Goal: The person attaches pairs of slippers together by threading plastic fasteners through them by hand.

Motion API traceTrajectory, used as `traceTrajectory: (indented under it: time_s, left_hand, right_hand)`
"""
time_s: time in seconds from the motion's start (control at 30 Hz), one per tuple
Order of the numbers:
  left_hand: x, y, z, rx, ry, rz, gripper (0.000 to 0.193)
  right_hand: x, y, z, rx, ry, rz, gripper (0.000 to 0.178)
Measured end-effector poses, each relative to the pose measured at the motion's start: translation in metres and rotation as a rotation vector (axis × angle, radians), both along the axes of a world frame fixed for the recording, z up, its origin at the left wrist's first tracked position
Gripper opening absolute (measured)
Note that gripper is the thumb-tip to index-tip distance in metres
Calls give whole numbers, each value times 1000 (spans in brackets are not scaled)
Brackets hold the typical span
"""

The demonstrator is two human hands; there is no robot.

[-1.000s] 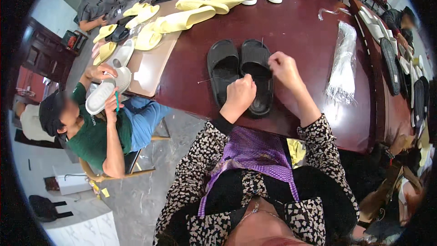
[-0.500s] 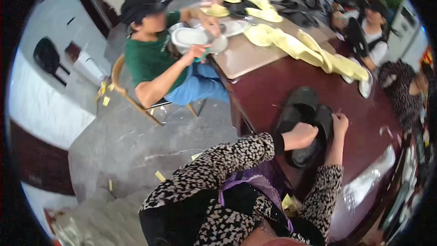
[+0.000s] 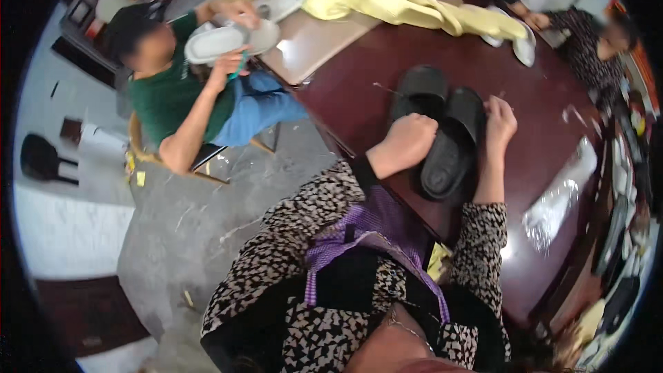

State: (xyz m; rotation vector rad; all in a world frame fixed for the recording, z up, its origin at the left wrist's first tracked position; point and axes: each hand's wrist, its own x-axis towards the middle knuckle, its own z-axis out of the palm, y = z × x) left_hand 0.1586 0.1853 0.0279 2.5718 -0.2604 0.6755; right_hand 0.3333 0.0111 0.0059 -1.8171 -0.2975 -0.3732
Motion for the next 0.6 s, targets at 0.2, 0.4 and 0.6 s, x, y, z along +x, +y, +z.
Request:
traceTrajectory:
  time_s: [0.2, 0.4, 0.6]
  left_hand:
    - [-4, -9, 9, -574, 415, -311, 16]
    - [1, 1, 6, -626, 549, -390, 16]
    - [28, 26, -15, -151, 15, -178, 8]
  right_hand:
    - [-11, 4, -14, 227, 93, 134, 13]
    - [-21, 0, -18, 195, 127, 108, 13]
    - [-16, -1, -22, 124, 131, 71, 13]
